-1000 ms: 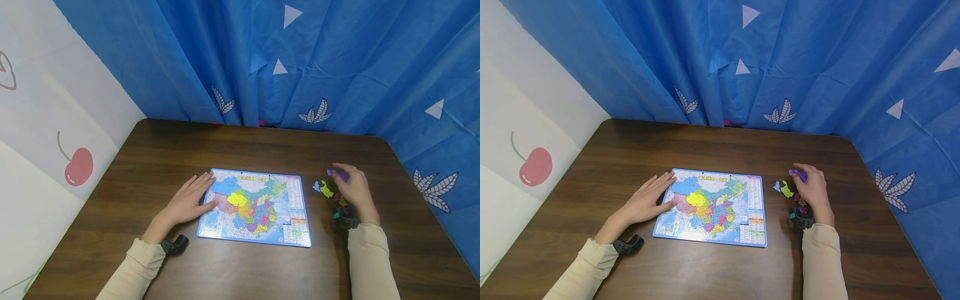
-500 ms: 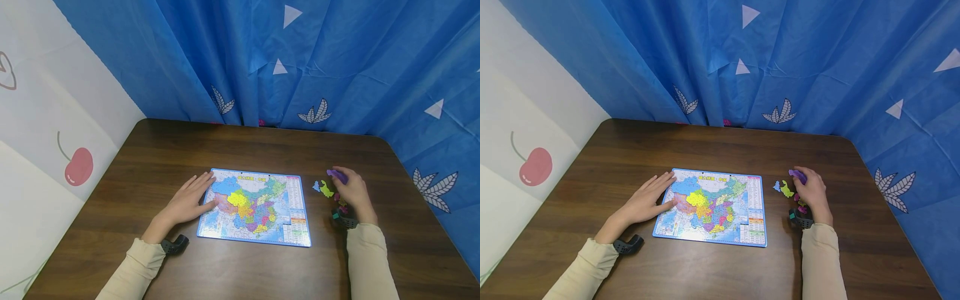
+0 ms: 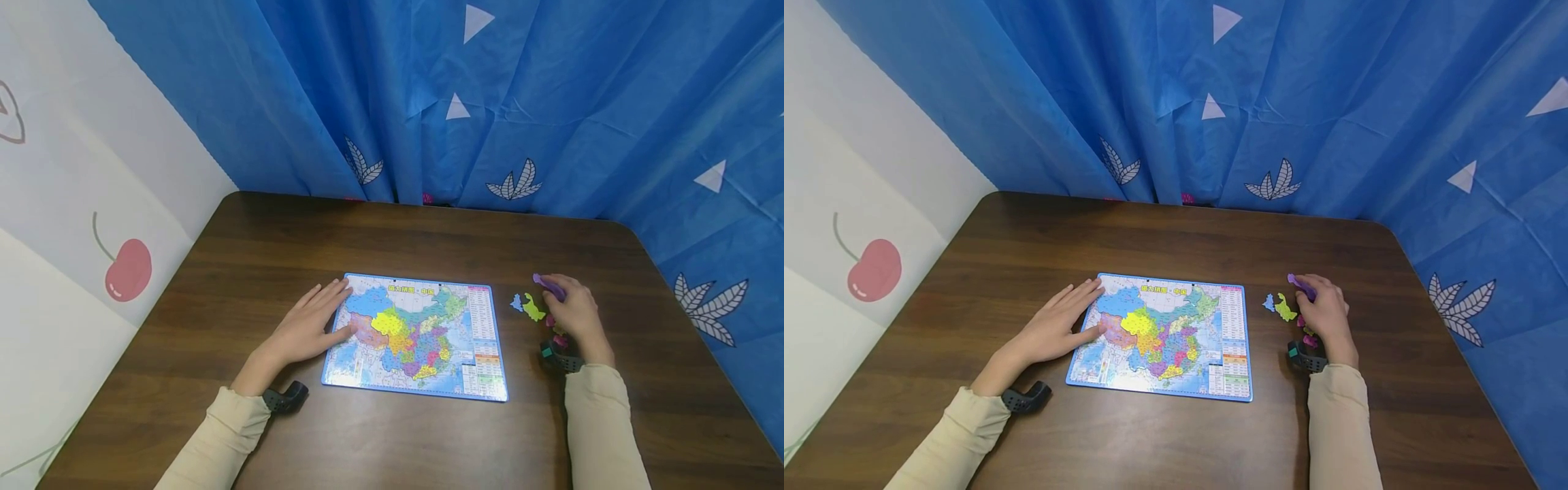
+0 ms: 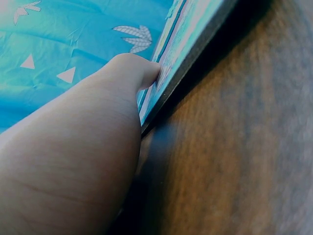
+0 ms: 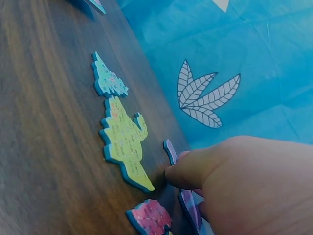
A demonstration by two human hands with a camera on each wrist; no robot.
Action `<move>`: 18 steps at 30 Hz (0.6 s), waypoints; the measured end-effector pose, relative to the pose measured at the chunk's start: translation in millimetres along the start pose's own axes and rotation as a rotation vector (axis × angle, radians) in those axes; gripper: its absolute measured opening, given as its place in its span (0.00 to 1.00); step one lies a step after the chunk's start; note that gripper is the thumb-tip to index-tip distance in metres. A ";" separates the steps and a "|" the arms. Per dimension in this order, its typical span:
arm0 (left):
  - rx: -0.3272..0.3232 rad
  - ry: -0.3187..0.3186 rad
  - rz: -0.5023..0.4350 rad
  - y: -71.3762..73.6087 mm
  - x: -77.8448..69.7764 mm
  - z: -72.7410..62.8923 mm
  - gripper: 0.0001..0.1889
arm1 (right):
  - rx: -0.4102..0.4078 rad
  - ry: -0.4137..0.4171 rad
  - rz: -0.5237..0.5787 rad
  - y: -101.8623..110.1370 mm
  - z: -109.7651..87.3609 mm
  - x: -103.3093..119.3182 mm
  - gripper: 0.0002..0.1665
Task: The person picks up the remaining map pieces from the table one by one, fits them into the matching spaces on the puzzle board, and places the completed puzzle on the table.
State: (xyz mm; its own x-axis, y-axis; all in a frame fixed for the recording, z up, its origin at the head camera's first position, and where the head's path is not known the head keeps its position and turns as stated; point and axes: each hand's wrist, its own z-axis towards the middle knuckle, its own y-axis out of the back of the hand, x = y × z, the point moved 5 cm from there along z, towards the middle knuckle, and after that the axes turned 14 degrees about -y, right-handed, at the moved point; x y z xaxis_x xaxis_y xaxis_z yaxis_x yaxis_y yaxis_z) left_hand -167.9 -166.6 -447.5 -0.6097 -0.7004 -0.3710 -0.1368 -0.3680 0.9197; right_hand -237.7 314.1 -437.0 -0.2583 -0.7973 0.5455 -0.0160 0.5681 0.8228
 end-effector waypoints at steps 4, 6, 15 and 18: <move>-0.002 -0.003 0.003 0.7 -0.3 -0.1 0.43 | -0.002 -0.008 0.000 -0.5 0.2 -0.7 0.28; 0.000 -0.002 -0.001 1.1 -0.6 -0.1 0.43 | -0.003 -0.011 0.000 -0.8 0.1 -0.7 0.28; 0.008 0.007 -0.004 0.7 1.1 0.0 0.43 | -0.008 0.009 0.017 0.1 -1.5 -0.3 0.28; 0.005 0.004 0.000 0.6 0.9 0.1 0.43 | 0.006 0.003 0.036 0.4 -3.2 -0.4 0.29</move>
State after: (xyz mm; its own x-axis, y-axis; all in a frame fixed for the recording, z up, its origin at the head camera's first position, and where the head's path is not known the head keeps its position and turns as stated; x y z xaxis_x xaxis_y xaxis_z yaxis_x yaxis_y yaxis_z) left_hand -168.7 -167.4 -447.3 -0.6066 -0.7030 -0.3712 -0.1405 -0.3647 0.9205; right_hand -234.5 314.0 -436.4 -0.2556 -0.7770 0.5752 -0.0129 0.5977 0.8016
